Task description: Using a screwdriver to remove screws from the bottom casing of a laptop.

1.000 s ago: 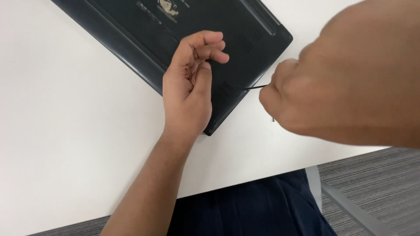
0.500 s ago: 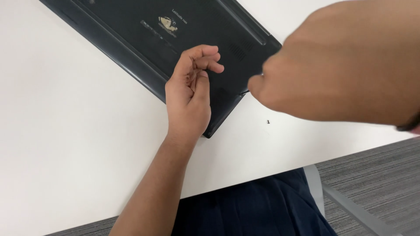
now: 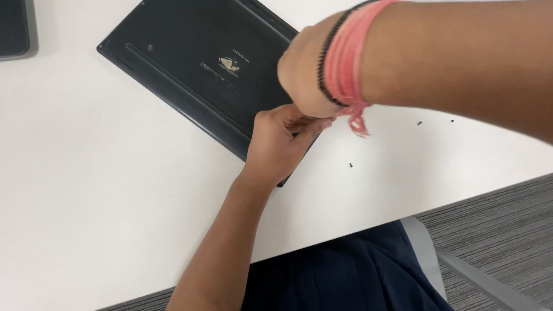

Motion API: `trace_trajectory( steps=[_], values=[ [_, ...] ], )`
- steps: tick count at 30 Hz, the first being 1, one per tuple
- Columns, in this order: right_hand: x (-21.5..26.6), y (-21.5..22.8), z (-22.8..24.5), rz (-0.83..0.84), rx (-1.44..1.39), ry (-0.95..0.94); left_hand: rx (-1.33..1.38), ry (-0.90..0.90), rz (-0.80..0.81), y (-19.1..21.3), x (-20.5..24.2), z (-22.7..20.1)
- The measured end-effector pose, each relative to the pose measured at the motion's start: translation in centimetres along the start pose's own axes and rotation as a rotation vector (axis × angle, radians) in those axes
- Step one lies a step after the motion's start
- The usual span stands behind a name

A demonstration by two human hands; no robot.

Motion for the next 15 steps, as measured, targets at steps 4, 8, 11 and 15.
trace_trajectory(
  steps=[4,8,11,15],
  values=[
    [-1.1,-0.6,0.5,0.009,-0.040,-0.043,-0.040,0.071,0.075,-0.5,-0.6,1.1],
    [-2.8,-3.4,-0.5,0.014,-0.050,-0.053,0.012,0.035,0.075,-0.4,-0.6,1.4],
    [-3.6,-6.4,-0.8,-0.531,0.325,0.495,0.042,-0.002,0.092,-0.4,-0.4,1.4],
    [-5.0,-5.9,0.0,-0.252,0.568,0.462,0.053,0.005,0.116,-0.6,-0.6,2.0]
  ],
)
Point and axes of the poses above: each hand's wrist, its own x-axis away from the middle knuckle, its own y-axis out of the back of the hand, z = x × y, the point moved 3 cm from there along -x, towards the middle knuckle
